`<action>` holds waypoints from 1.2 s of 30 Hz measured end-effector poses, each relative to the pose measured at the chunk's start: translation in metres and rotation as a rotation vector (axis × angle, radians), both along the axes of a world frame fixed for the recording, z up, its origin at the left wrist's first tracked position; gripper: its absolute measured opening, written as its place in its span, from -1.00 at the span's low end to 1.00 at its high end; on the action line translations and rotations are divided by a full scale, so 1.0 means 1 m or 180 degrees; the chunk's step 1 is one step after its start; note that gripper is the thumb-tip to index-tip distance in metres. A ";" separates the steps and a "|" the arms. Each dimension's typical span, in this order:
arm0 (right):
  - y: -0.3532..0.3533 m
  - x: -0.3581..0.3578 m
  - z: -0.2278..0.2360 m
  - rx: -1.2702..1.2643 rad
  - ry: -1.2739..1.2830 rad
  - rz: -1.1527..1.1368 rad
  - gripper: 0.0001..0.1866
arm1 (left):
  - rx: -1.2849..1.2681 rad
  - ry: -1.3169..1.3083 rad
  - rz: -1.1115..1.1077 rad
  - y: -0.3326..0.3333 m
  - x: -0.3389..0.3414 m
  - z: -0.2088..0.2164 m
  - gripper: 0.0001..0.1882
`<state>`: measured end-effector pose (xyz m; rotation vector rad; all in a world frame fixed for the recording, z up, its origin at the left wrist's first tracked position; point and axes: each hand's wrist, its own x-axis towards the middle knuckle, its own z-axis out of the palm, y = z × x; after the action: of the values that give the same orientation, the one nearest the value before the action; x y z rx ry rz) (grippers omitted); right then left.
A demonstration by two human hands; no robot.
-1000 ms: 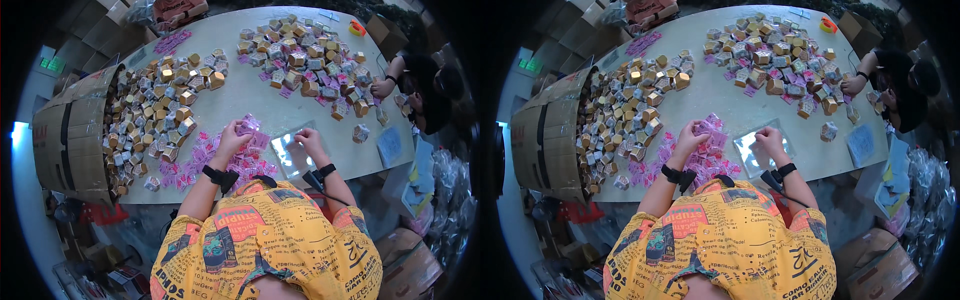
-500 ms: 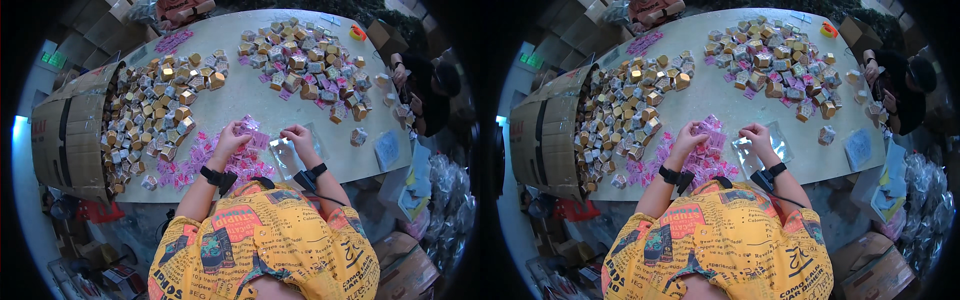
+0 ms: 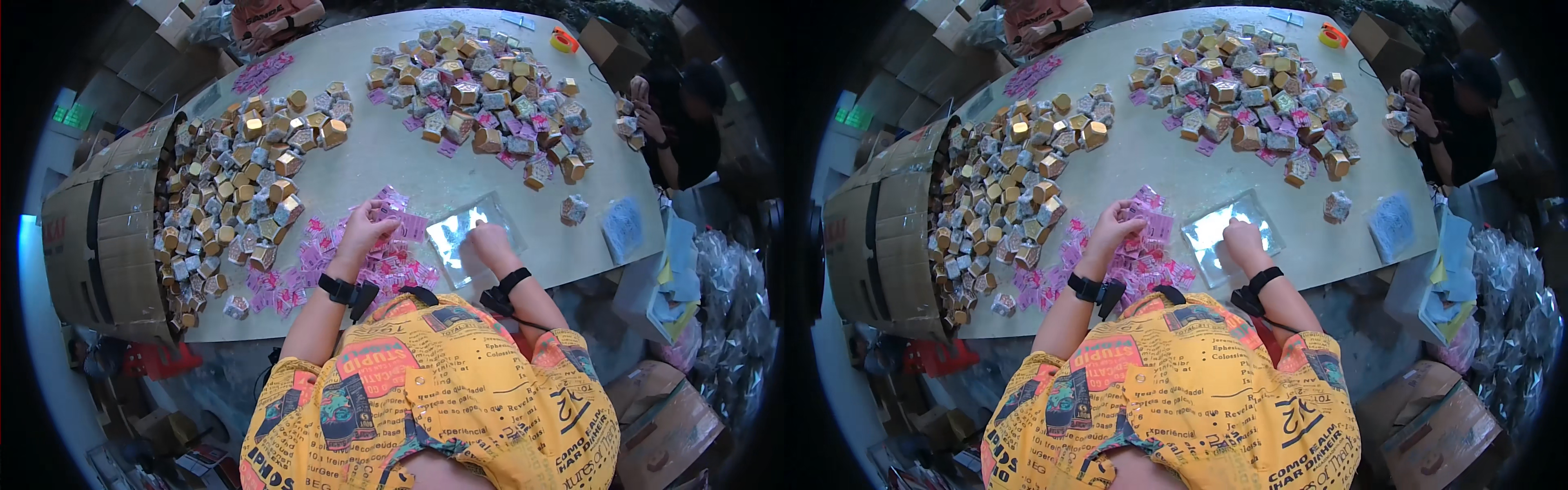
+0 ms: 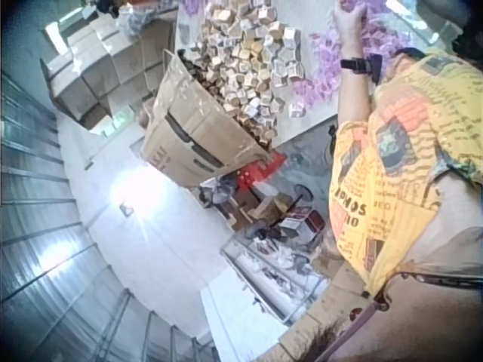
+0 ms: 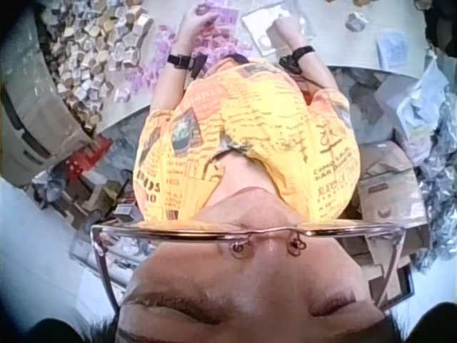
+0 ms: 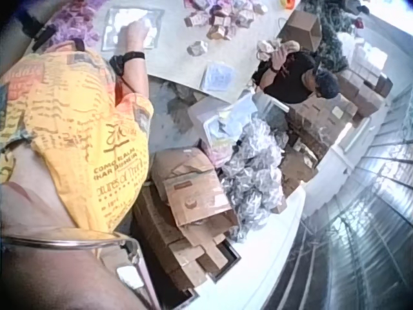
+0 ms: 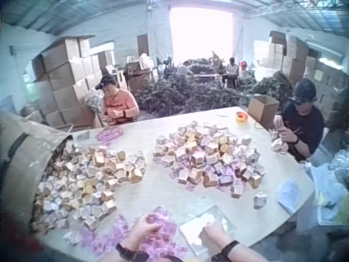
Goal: The person wraps small, gold-colored, house-shaped items with pink paper. They pick up an item, wrap it by hand, and place the finished unit on a growing pile on the table. The process is repetitive and performed by hand without tools.
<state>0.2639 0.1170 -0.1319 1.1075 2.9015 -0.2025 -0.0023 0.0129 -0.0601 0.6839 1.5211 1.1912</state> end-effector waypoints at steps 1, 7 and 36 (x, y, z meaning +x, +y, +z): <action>0.002 0.001 0.002 -0.0492 0.0179 -0.0211 -0.89 | -0.0010 -0.0009 0.0004 -0.002 0.001 0.000 -0.45; 0.034 0.002 0.025 -0.3303 0.2225 -0.1405 -0.89 | -0.0061 -0.0061 -0.0019 0.001 0.001 0.004 -0.50; -0.003 -0.070 0.082 -0.5278 0.4369 -0.1334 -0.95 | -0.0242 0.0743 0.0413 -0.003 -0.011 -0.022 -0.44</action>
<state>0.1944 0.1139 -0.0499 1.0659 1.2783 -3.3244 -0.0135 0.0099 -0.0822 0.7009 1.8197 1.1742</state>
